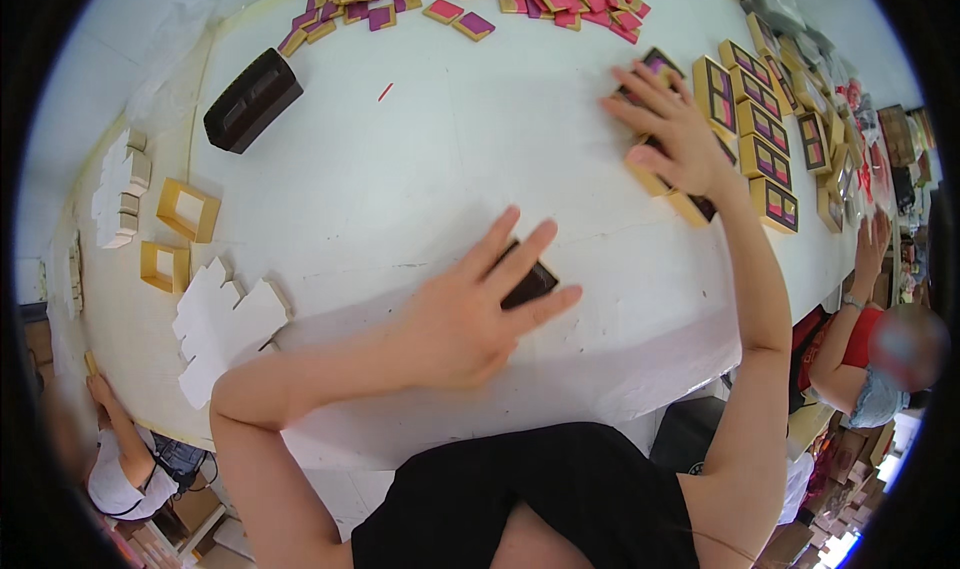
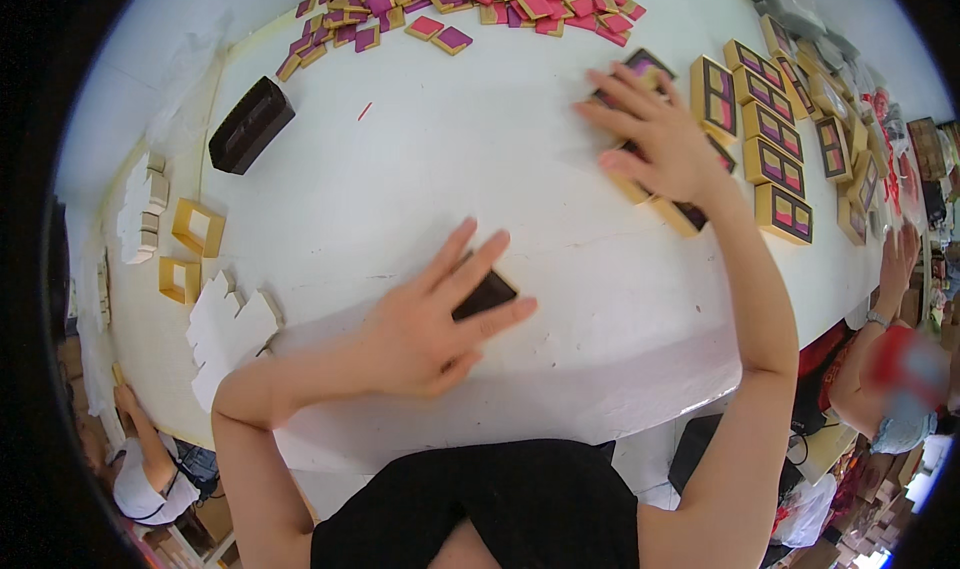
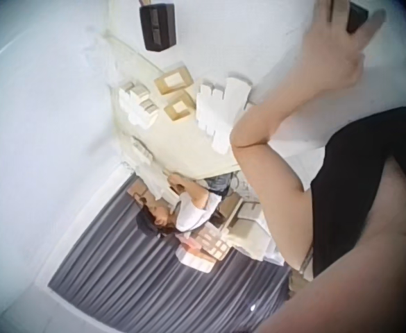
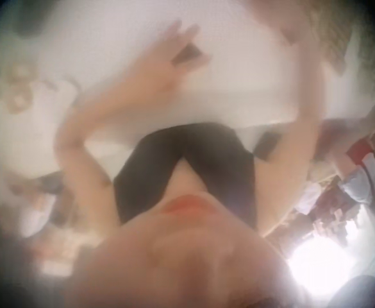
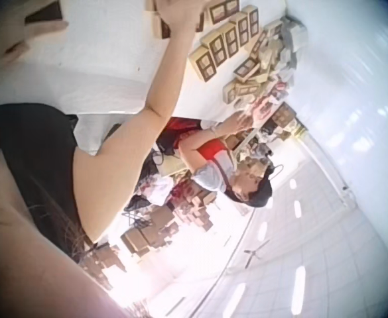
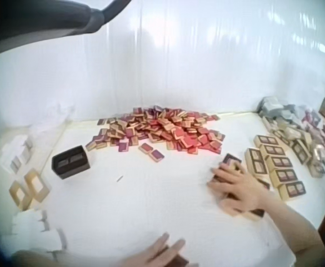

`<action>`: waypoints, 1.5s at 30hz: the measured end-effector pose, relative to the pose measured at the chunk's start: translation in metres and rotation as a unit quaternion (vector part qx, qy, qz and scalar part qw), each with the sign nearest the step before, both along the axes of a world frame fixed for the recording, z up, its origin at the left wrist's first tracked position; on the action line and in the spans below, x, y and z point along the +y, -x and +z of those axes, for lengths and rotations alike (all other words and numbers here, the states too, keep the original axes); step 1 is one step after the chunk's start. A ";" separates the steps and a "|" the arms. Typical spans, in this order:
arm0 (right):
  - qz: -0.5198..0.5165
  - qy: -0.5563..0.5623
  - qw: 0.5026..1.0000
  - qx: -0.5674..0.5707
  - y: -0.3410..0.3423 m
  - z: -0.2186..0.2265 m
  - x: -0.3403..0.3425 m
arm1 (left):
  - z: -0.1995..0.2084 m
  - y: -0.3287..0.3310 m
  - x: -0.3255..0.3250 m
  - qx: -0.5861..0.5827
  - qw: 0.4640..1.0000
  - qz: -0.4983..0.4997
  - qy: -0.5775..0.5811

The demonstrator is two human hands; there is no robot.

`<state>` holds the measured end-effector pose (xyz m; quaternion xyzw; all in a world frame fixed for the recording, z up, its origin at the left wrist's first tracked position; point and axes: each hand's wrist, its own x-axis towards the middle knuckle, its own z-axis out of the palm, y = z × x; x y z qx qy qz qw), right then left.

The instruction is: The person assembles small rectangular boxes from flat cardboard pieces and places them on a table. They fold the cardboard along pre-cut lines to form box shapes and stack them. The workspace contains stacks of flat cardboard and finished boxes.

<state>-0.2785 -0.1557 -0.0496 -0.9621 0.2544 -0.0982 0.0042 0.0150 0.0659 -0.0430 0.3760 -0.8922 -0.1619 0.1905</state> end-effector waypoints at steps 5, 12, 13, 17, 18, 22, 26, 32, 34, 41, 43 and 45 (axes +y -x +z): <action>-0.210 -0.241 0.926 -0.200 0.050 0.010 -0.067 | -0.015 -0.024 -0.038 0.026 0.965 0.081 0.249; -0.298 -0.009 0.954 -0.039 -0.037 -0.016 -0.168 | -0.005 -0.024 -0.031 0.036 0.963 0.194 0.183; -0.304 -0.012 0.951 -0.050 -0.036 -0.016 -0.171 | -0.018 -0.030 -0.032 0.027 0.963 0.187 0.192; -0.302 0.062 0.949 -0.070 -0.037 -0.005 -0.137 | -0.020 -0.036 -0.044 0.113 0.957 0.201 0.174; -0.296 0.106 0.946 -0.074 -0.038 0.001 -0.123 | -0.011 -0.033 -0.046 0.089 0.954 0.228 0.173; -0.210 -0.107 0.946 -0.222 -0.071 0.030 -0.036 | -0.040 -0.038 -0.055 0.089 0.968 0.193 0.131; -0.035 -0.013 0.981 -0.190 -0.117 0.029 0.035 | -0.037 -0.040 -0.053 0.097 0.965 0.204 0.132; -0.022 -0.031 0.996 -0.085 -0.146 0.020 0.064 | -0.039 -0.040 -0.058 0.117 0.966 0.195 0.120; 0.002 -0.104 0.988 -0.111 -0.137 0.033 0.063 | -0.041 -0.040 -0.054 0.118 0.964 0.204 0.122; 0.114 -0.055 0.992 -0.003 -0.091 0.009 0.058 | -0.040 -0.037 -0.056 0.128 0.964 0.195 0.126; 0.127 -0.053 0.990 -0.014 -0.090 0.008 0.052 | -0.039 -0.038 -0.055 0.123 0.965 0.190 0.135; 0.155 -0.029 0.987 0.009 -0.093 0.018 0.042 | -0.041 -0.037 -0.056 0.139 0.961 0.205 0.122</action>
